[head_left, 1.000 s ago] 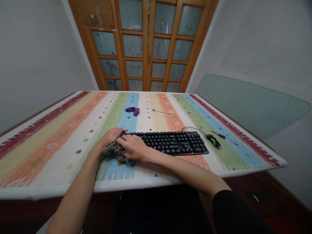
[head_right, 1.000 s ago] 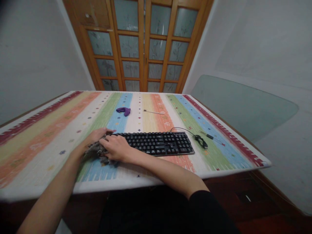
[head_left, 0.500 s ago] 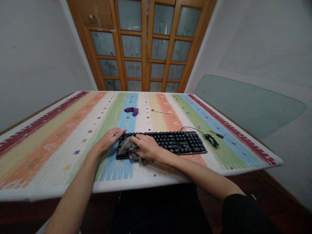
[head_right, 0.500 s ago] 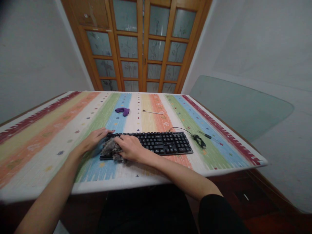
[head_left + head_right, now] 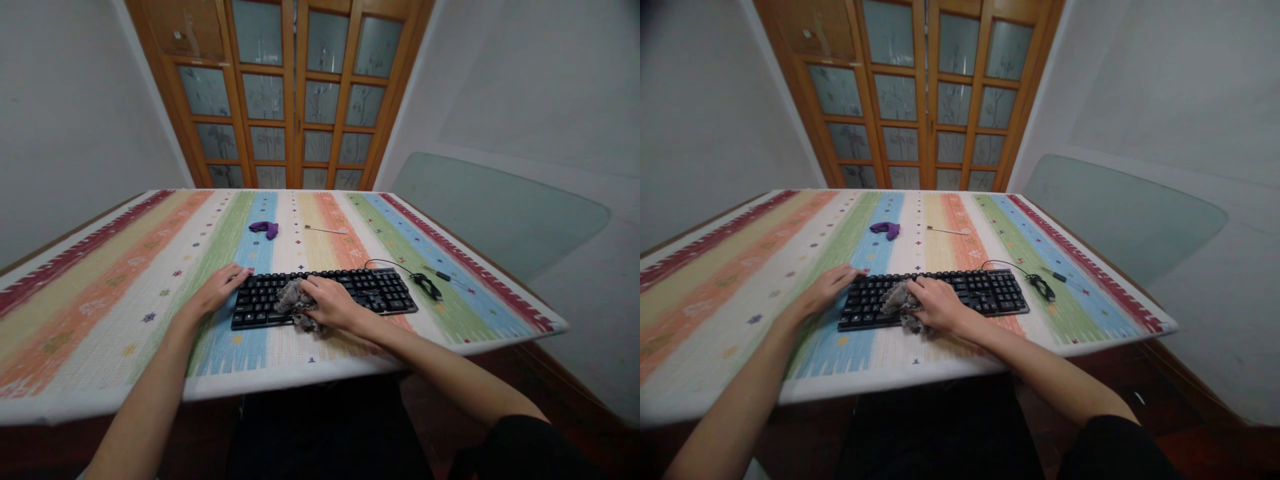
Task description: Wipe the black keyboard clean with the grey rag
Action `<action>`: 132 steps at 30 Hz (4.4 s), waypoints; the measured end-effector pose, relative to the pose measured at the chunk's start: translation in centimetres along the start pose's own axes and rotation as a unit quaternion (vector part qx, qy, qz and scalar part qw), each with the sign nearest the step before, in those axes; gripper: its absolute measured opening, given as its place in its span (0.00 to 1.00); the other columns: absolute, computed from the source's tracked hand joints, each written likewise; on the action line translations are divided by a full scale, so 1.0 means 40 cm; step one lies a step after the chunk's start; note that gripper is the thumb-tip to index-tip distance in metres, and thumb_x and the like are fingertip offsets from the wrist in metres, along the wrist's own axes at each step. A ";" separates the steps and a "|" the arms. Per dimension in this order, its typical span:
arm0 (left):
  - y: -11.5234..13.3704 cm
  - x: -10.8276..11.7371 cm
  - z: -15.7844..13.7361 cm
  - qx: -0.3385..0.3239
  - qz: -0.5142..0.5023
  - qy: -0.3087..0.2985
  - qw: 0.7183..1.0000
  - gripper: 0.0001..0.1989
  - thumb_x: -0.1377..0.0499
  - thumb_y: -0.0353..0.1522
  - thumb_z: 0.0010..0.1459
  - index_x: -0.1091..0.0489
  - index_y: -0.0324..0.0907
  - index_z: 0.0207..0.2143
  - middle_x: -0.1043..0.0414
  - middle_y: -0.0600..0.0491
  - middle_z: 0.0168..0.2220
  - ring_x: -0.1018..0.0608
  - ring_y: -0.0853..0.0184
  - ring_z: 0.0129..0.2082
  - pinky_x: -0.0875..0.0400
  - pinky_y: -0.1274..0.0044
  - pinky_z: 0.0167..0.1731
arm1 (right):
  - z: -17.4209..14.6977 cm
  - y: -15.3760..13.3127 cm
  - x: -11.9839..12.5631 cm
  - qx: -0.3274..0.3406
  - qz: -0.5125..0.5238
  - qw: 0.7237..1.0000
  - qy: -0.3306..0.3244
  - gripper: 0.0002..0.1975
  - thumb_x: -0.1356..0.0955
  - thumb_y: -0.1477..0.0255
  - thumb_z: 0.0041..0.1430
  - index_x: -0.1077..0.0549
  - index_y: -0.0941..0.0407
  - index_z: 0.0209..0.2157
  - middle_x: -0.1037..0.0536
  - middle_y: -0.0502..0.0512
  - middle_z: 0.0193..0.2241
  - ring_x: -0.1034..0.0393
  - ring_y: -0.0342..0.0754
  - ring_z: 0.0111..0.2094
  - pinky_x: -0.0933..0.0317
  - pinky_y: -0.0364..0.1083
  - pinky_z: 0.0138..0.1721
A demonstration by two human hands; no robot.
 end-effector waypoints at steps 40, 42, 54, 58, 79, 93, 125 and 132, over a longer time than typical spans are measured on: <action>0.003 0.003 0.000 0.002 -0.010 0.009 1.000 0.36 0.54 0.60 0.63 0.21 0.43 0.43 0.20 0.43 0.46 0.21 0.50 0.49 0.30 0.60 0.56 | -0.241 0.248 0.106 -0.083 0.040 0.995 0.026 0.12 0.26 0.68 0.58 0.33 0.53 0.36 0.26 0.53 0.35 0.32 0.51 0.35 0.41 0.46 0.36; 0.003 0.003 0.000 0.000 -0.012 0.006 1.000 0.34 0.54 0.59 0.64 0.21 0.43 0.44 0.20 0.42 0.47 0.21 0.50 0.49 0.30 0.60 0.56 | -0.245 0.251 0.110 -0.087 0.048 0.995 0.028 0.12 0.26 0.68 0.58 0.34 0.53 0.36 0.26 0.53 0.35 0.32 0.51 0.34 0.41 0.46 0.35; 0.010 0.001 0.000 -0.006 -0.016 0.001 1.000 0.30 0.53 0.54 0.65 0.22 0.43 0.44 0.20 0.42 0.46 0.22 0.51 0.49 0.31 0.59 0.56 | -0.231 0.288 0.196 -0.130 0.107 0.983 0.071 0.19 0.28 0.55 0.60 0.36 0.54 0.32 0.33 0.47 0.25 0.38 0.47 0.27 0.45 0.44 0.30; 0.014 0.000 0.001 -0.007 -0.011 -0.002 1.000 0.31 0.53 0.55 0.65 0.22 0.43 0.43 0.20 0.42 0.45 0.21 0.50 0.48 0.31 0.57 0.56 | -0.261 0.332 0.257 -0.175 0.088 0.973 0.120 0.23 0.29 0.48 0.61 0.35 0.53 0.33 0.35 0.46 0.22 0.39 0.47 0.25 0.46 0.44 0.28; 0.000 -0.001 0.002 -0.002 0.003 -0.002 1.000 0.36 0.55 0.59 0.64 0.21 0.43 0.45 0.20 0.44 0.46 0.22 0.51 0.48 0.30 0.62 0.54 | -0.304 0.303 0.161 -0.091 0.021 0.995 0.046 0.14 0.27 0.62 0.60 0.35 0.53 0.33 0.28 0.53 0.31 0.33 0.53 0.34 0.43 0.47 0.35; 0.005 0.001 0.001 -0.004 0.009 0.000 1.000 0.33 0.54 0.58 0.64 0.21 0.44 0.43 0.20 0.45 0.45 0.22 0.51 0.48 0.29 0.62 0.54 | -0.330 0.340 0.197 -0.134 0.044 0.990 0.023 0.12 0.29 0.62 0.57 0.35 0.53 0.31 0.29 0.51 0.27 0.35 0.49 0.29 0.42 0.46 0.32; -0.001 0.003 0.003 -0.002 0.006 0.000 1.000 0.37 0.55 0.62 0.62 0.20 0.44 0.44 0.20 0.44 0.45 0.22 0.50 0.47 0.29 0.61 0.53 | -0.444 0.442 0.207 -0.209 0.034 0.975 0.060 0.13 0.30 0.60 0.57 0.33 0.53 0.31 0.28 0.50 0.25 0.33 0.50 0.26 0.40 0.45 0.29; -0.003 0.003 0.005 -0.014 0.006 0.005 1.000 0.36 0.54 0.60 0.62 0.20 0.42 0.43 0.21 0.43 0.43 0.21 0.50 0.45 0.28 0.61 0.51 | -0.411 0.447 0.268 -0.246 -0.025 0.955 0.163 0.14 0.29 0.59 0.60 0.28 0.54 0.39 0.24 0.54 0.28 0.29 0.53 0.28 0.37 0.46 0.31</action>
Point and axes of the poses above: each hand's wrist, its own z-axis towards the middle knuckle, its own x-axis out of the back of the hand, y = z × x, the point moved 8 cm from there along z, towards the middle knuckle
